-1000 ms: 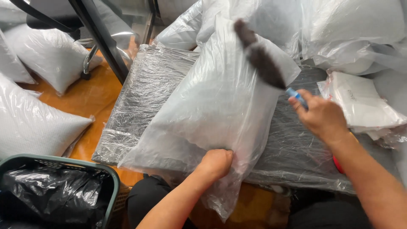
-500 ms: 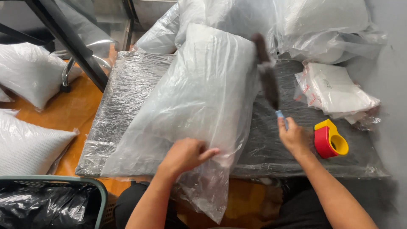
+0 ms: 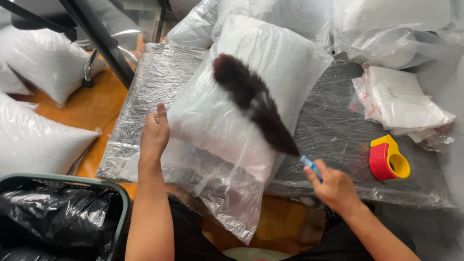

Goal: The person places a black plastic bag into a clear plastic bag, then uses a feather duster to wipe the surface of the clear bag. The person folds the top of the clear bag and secures it with a roll of tape, then places the finished package into a green basket.

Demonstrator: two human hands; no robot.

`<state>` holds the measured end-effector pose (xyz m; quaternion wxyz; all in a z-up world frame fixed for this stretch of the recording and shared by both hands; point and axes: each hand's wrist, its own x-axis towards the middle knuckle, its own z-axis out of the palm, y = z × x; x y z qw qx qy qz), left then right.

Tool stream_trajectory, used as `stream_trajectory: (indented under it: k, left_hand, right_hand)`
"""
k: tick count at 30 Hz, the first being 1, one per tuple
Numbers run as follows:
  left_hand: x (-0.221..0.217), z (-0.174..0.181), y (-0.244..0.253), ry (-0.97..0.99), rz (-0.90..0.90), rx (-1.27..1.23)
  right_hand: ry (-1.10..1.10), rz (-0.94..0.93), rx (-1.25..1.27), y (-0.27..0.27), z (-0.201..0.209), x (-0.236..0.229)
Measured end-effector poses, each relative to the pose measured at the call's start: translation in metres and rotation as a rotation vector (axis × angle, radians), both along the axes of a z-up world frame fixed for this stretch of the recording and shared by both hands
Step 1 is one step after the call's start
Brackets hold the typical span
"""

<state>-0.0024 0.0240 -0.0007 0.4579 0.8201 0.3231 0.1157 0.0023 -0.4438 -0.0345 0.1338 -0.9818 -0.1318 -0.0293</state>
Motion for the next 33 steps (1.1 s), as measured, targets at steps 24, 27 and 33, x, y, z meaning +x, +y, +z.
stream_trajectory:
  k: [24, 27, 33]
  left_hand:
    - [-0.010, 0.015, -0.006, 0.089, -0.133, 0.042]
    - [-0.013, 0.022, -0.004, 0.123, -0.096, -0.003]
    - [-0.015, 0.033, -0.013, 0.130, -0.115, -0.054]
  right_hand:
    - [0.007, 0.250, -0.032, -0.046, -0.029, -0.052]
    - [-0.080, 0.378, 0.105, -0.045, -0.002, -0.056]
    - [-0.025, -0.120, 0.357, -0.047, -0.013, -0.038]
